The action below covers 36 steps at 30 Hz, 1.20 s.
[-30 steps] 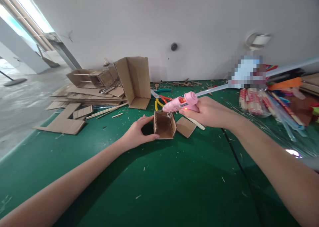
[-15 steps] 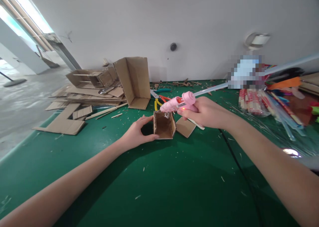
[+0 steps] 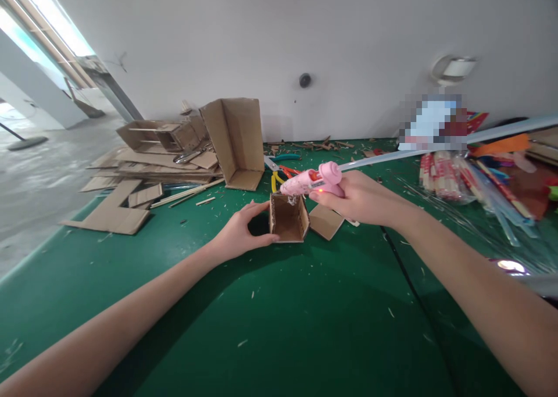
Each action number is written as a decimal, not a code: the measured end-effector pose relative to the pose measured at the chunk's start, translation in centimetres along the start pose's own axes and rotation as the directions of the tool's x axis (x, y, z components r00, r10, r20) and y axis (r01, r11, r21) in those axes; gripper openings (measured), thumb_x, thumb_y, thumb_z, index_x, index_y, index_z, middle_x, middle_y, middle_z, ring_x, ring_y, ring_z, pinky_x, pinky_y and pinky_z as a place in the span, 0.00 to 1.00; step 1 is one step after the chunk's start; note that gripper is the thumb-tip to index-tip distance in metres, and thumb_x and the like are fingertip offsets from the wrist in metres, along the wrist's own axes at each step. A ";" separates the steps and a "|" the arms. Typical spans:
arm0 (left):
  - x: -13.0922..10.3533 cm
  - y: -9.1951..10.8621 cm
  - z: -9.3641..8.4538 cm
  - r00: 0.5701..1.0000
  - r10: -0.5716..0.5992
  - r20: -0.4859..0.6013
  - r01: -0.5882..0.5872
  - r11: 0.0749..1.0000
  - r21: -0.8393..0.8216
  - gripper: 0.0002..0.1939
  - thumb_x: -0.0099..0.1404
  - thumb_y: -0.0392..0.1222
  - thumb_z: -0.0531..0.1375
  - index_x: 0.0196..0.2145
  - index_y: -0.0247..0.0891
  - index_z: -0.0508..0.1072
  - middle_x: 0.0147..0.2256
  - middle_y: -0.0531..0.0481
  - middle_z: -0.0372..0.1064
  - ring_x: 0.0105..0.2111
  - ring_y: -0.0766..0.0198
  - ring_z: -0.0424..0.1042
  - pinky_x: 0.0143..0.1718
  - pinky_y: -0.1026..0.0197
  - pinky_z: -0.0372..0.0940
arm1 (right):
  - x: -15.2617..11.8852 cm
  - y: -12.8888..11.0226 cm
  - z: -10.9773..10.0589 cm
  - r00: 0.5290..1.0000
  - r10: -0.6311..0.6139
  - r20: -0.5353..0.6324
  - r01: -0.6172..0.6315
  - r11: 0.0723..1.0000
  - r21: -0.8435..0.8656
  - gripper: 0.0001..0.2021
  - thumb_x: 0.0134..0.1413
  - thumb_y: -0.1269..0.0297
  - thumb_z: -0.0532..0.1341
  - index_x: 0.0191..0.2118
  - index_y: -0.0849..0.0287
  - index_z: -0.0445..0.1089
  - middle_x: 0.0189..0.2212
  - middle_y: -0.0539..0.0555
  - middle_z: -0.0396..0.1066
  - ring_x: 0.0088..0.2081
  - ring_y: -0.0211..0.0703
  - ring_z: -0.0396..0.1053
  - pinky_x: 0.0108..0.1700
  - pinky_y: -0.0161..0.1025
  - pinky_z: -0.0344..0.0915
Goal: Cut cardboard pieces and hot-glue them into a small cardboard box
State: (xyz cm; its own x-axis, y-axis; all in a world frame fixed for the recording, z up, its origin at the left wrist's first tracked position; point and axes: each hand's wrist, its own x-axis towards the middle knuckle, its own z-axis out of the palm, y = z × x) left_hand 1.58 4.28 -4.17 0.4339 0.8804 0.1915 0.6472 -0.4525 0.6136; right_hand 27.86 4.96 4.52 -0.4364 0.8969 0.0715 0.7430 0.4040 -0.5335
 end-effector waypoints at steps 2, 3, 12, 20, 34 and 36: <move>0.0 -0.2 0.1 1.000 -0.010 0.001 0.010 1.000 0.003 0.41 0.52 0.60 0.64 0.59 0.41 0.62 0.58 0.42 0.62 0.61 0.43 0.54 0.62 0.38 0.48 | 0.1 0.2 -0.1 1.000 0.000 -0.012 0.000 1.000 -0.017 0.21 0.57 0.48 0.53 0.21 0.57 0.51 0.16 0.45 0.53 0.20 0.34 0.52 0.23 0.37 0.47; -0.1 -0.2 0.1 1.000 -0.012 0.000 0.012 1.000 0.003 0.41 0.52 0.60 0.64 0.59 0.41 0.62 0.58 0.42 0.62 0.61 0.43 0.54 0.62 0.38 0.48 | 0.1 0.3 -0.1 1.000 0.000 -0.017 0.000 1.000 -0.022 0.21 0.57 0.48 0.53 0.21 0.57 0.52 0.17 0.45 0.53 0.20 0.35 0.52 0.23 0.37 0.47; 0.0 -0.3 0.1 1.000 0.026 -0.006 -0.026 1.000 -0.005 0.39 0.53 0.58 0.64 0.59 0.40 0.62 0.58 0.43 0.63 0.61 0.46 0.56 0.63 0.40 0.47 | -0.1 0.5 -0.6 1.000 0.008 0.014 -0.008 0.999 -0.048 0.23 0.57 0.45 0.52 0.21 0.56 0.48 0.16 0.45 0.48 0.19 0.34 0.49 0.23 0.37 0.44; 0.0 -0.3 0.0 0.999 0.044 -0.005 -0.044 0.999 0.002 0.37 0.54 0.57 0.63 0.58 0.42 0.63 0.57 0.44 0.64 0.59 0.47 0.60 0.63 0.41 0.48 | -0.1 1.1 -0.9 1.000 0.022 0.015 -0.021 0.994 -0.107 0.24 0.56 0.41 0.51 0.22 0.56 0.47 0.17 0.45 0.49 0.20 0.35 0.50 0.23 0.38 0.46; -0.1 -0.6 0.0 1.000 0.024 -0.003 -0.024 1.000 0.002 0.38 0.53 0.58 0.64 0.58 0.41 0.63 0.57 0.43 0.65 0.58 0.46 0.61 0.60 0.41 0.54 | -0.3 1.2 -1.9 0.999 0.037 0.008 -0.036 0.990 -0.135 0.23 0.57 0.43 0.52 0.21 0.57 0.54 0.16 0.47 0.54 0.21 0.36 0.54 0.25 0.38 0.47; -0.1 -0.7 0.1 1.000 0.023 -0.005 -0.023 1.000 0.003 0.38 0.53 0.58 0.64 0.58 0.41 0.63 0.57 0.43 0.64 0.58 0.46 0.60 0.60 0.42 0.55 | -0.3 1.2 -1.8 0.999 0.038 -0.005 -0.038 0.991 -0.126 0.24 0.57 0.43 0.51 0.20 0.57 0.52 0.16 0.47 0.53 0.20 0.36 0.53 0.25 0.38 0.47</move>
State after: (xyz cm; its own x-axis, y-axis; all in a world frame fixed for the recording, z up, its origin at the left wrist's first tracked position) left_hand 1.16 4.51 -4.67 0.4456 0.8703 0.2100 0.6385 -0.4733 0.6068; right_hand 29.76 5.51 5.38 -0.4053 0.9125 0.0560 0.8172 0.3891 -0.4251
